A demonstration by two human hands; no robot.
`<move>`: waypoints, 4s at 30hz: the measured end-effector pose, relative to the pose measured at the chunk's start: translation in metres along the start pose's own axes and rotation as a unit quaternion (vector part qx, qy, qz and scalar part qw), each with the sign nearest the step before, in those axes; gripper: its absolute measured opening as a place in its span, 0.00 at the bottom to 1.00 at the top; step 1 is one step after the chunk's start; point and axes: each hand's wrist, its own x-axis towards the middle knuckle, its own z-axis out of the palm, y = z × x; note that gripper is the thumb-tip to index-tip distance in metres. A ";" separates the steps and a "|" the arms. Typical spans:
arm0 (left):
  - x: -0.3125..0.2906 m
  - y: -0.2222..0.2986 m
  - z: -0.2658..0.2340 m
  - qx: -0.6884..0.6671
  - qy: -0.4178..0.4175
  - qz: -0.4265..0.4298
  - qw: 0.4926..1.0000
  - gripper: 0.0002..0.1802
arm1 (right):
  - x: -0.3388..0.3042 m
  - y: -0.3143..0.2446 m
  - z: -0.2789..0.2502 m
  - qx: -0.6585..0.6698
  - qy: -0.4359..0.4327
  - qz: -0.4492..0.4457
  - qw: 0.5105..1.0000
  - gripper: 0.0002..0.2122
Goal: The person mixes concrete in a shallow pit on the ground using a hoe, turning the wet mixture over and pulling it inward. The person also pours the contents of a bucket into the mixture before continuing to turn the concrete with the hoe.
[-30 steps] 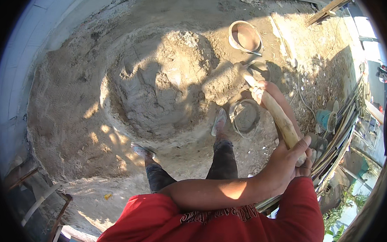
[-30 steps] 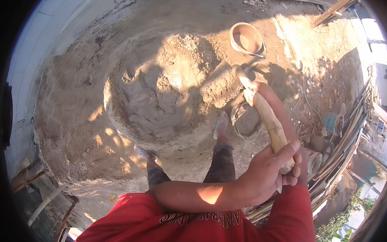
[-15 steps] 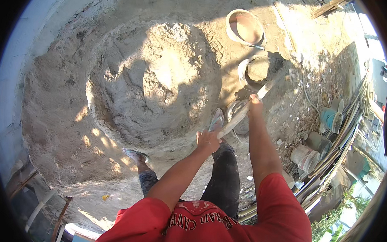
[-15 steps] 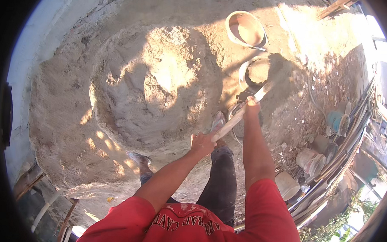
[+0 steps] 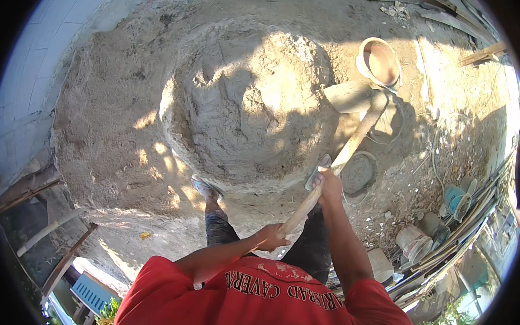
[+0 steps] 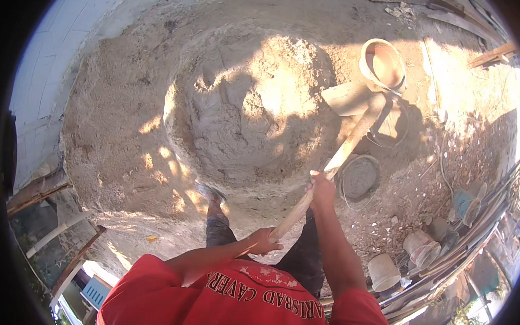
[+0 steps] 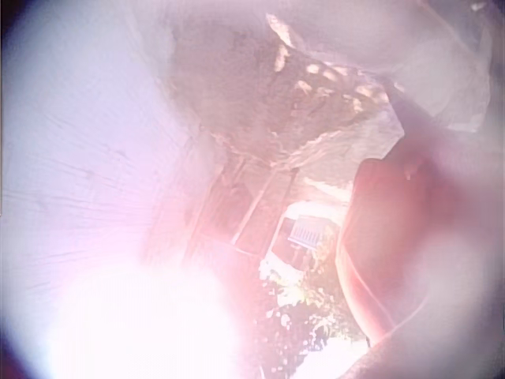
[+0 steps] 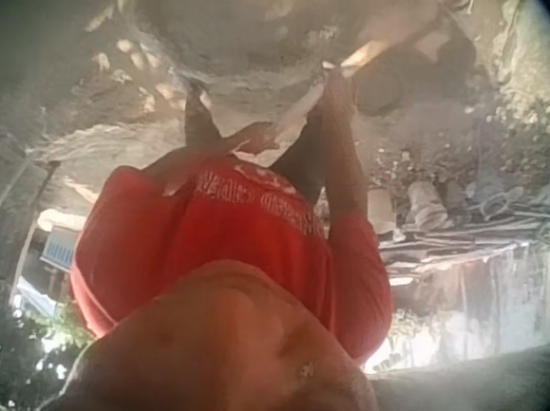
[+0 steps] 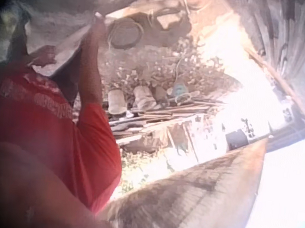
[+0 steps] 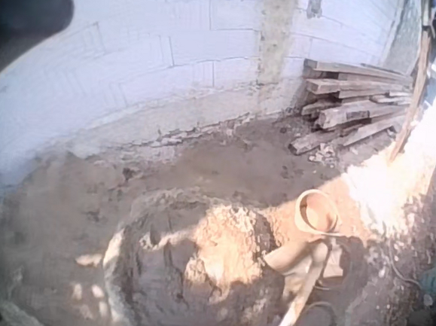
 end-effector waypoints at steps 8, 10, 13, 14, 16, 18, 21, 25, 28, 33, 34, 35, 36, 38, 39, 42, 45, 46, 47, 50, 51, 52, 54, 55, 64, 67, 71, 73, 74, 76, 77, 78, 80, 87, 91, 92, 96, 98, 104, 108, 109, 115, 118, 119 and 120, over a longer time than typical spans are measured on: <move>-0.010 -0.066 -0.127 0.021 0.428 -0.041 0.903 0.27 | 0.079 0.130 0.262 -0.157 -0.190 0.027 0.969 0.13; 0.006 -0.050 -0.170 0.050 0.464 -0.043 0.884 0.27 | 0.136 0.147 0.303 -0.217 -0.159 -0.001 0.963 0.16; 0.021 -0.075 -0.169 0.017 0.437 -0.032 0.899 0.27 | 0.159 0.184 0.299 -0.343 -0.188 0.023 0.920 0.16; 0.017 -0.095 -0.158 -0.031 0.421 -0.045 0.905 0.27 | 0.145 0.210 0.289 -0.350 -0.160 0.045 0.922 0.15; 0.014 -0.122 -0.122 -0.100 0.380 -0.052 0.918 0.28 | 0.124 0.234 0.254 -0.352 -0.128 0.088 0.923 0.14; 0.002 -0.132 -0.082 -0.125 0.335 -0.059 0.932 0.29 | 0.115 0.244 0.203 -0.327 -0.122 0.141 0.927 0.13; -0.016 -0.157 -0.017 -0.152 0.289 -0.063 0.943 0.29 | 0.041 0.231 0.161 -0.404 -0.095 0.079 0.906 0.13; -0.076 -0.129 0.017 -0.321 0.236 -0.019 0.917 0.13 | -0.021 0.227 0.140 -0.426 -0.107 -0.035 0.898 0.17; -0.050 -0.112 0.012 -0.357 0.199 0.052 0.911 0.12 | -0.012 0.199 0.166 -0.535 -0.106 -0.083 0.834 0.27; 0.030 -0.084 -0.093 -0.444 0.236 0.215 0.837 0.08 | 0.008 0.125 0.303 -0.682 -0.104 -0.134 0.712 0.41; 0.032 -0.052 -0.105 -0.432 0.222 0.297 0.822 0.06 | 0.039 0.142 0.302 -0.643 -0.003 -0.454 0.616 0.39; 0.048 -0.029 -0.112 -0.482 0.172 0.298 0.806 0.07 | 0.087 0.126 0.302 -0.712 -0.008 -0.322 0.624 0.36; 0.059 -0.024 -0.129 -0.529 0.148 0.282 0.787 0.08 | 0.102 0.129 0.315 -0.688 0.013 -0.324 0.650 0.29; 0.073 -0.034 -0.151 -0.612 0.093 0.237 0.749 0.16 | 0.106 0.141 0.343 -0.710 0.000 -0.334 0.620 0.19; 0.076 -0.043 -0.160 -0.650 -0.012 0.293 0.701 0.18 | 0.106 0.152 0.350 -0.699 -0.008 -0.310 0.644 0.20; 0.053 -0.062 -0.159 -0.712 -0.039 0.274 0.645 0.19 | 0.099 0.184 0.344 -0.806 -0.058 -0.186 0.558 0.26; 0.030 -0.112 -0.128 -0.744 -0.026 0.275 0.608 0.13 | 0.056 0.220 0.319 -0.845 -0.154 -0.117 0.498 0.27; 0.019 -0.126 -0.117 -0.749 -0.036 0.243 0.615 0.10 | 0.051 0.227 0.305 -0.858 -0.200 -0.142 0.451 0.27; 0.005 -0.139 -0.106 -0.755 -0.043 0.210 0.620 0.06 | 0.041 0.241 0.293 -0.847 -0.183 -0.127 0.483 0.25; -0.039 -0.127 -0.077 -0.764 0.023 0.114 0.635 0.04 | 0.035 0.267 0.258 -0.856 -0.186 -0.117 0.468 0.22; -0.060 -0.114 -0.078 -0.762 0.032 0.120 0.635 0.04 | 0.031 0.271 0.257 -0.875 -0.212 -0.112 0.420 0.22; -0.081 -0.094 -0.076 -0.762 0.056 0.096 0.638 0.04 | 0.024 0.263 0.259 -0.873 -0.216 -0.117 0.422 0.22; -0.108 -0.060 -0.073 -0.763 0.093 0.079 0.635 0.08 | 0.008 0.235 0.267 -0.847 -0.355 -0.124 0.375 0.19; -0.120 -0.032 -0.072 -0.748 0.115 0.110 0.644 0.08 | 0.001 0.216 0.273 -0.834 -0.399 -0.127 0.358 0.18; -0.137 0.164 -0.007 -0.730 -0.008 0.244 0.638 0.10 | -0.048 0.006 0.199 -0.267 -0.431 0.083 0.858 0.09; -0.125 0.194 0.045 -0.684 -0.077 0.285 0.667 0.10 | -0.023 -0.025 0.139 -0.172 -0.473 0.121 0.855 0.09; -0.134 0.235 0.100 -0.615 -0.070 0.297 0.727 0.09 | -0.040 -0.089 0.078 -0.152 -0.406 0.142 0.890 0.12; -0.128 0.261 0.124 -0.570 -0.131 0.255 0.770 0.07 | -0.043 -0.132 0.021 -0.137 -0.425 0.084 0.891 0.13; -0.126 0.274 0.139 -0.565 -0.156 0.231 0.776 0.07 | -0.049 -0.163 -0.007 -0.131 -0.446 0.063 0.883 0.12; -0.123 0.280 0.139 -0.541 -0.133 0.228 0.799 0.08 | -0.046 -0.174 0.005 -0.083 -0.395 0.053 0.913 0.08; -0.122 0.285 0.145 -0.526 -0.165 0.213 0.807 0.08 | -0.060 -0.189 -0.009 -0.080 -0.329 0.002 0.941 0.07; -0.117 0.285 0.148 -0.526 -0.201 0.191 0.804 0.09 | -0.075 -0.204 -0.022 -0.084 -0.260 -0.049 0.961 0.07; -0.107 0.273 0.139 -0.492 -0.217 0.171 0.826 0.12 | -0.073 -0.224 -0.045 -0.085 -0.180 -0.083 0.976 0.07; 0.041 0.141 0.048 0.068 0.079 0.172 0.980 0.30 | 0.016 -0.144 -0.085 0.030 -0.010 -0.220 0.975 0.08; 0.152 0.084 -0.010 0.263 0.222 0.254 0.904 0.31 | 0.114 -0.095 -0.089 0.058 0.059 -0.219 0.972 0.10; 0.169 0.094 -0.017 0.314 0.199 0.227 0.900 0.31 | 0.121 -0.096 -0.094 0.080 0.064 -0.226 0.969 0.11; 0.207 0.102 -0.037 0.461 0.203 0.189 0.843 0.31 | 0.122 -0.108 -0.096 0.116 0.094 -0.204 0.967 0.12; 0.212 0.085 -0.036 0.456 0.228 0.203 0.836 0.31 | 0.100 -0.112 -0.074 0.110 0.143 -0.211 0.961 0.10; 0.124 0.077 -0.022 0.332 0.162 0.157 0.916 0.34 | 0.020 -0.080 -0.042 0.113 0.105 -0.175 0.972 0.08; 0.006 -0.007 -0.010 0.221 0.187 0.122 0.949 0.36 | -0.041 -0.002 0.013 0.075 0.034 -0.050 0.995 0.08; -0.022 -0.026 -0.003 0.181 0.209 0.114 0.954 0.36 | -0.056 0.019 0.029 0.063 0.020 -0.034 0.997 0.08; -0.076 -0.097 -0.011 -0.137 0.290 0.074 0.944 0.22 | -0.069 0.133 0.150 -0.119 -0.172 -0.011 0.978 0.10; -0.022 -0.121 -0.060 -0.420 0.207 0.182 0.865 0.12 | -0.001 0.164 0.242 -0.441 -0.165 -0.058 0.880 0.17; -0.014 -0.118 -0.081 -0.479 0.186 0.207 0.833 0.10 | 0.002 0.170 0.276 -0.496 -0.140 -0.107 0.850 0.12; -0.008 -0.101 -0.103 -0.528 0.154 0.236 0.801 0.09 | 0.018 0.169 0.301 -0.639 -0.164 -0.193 0.727 0.13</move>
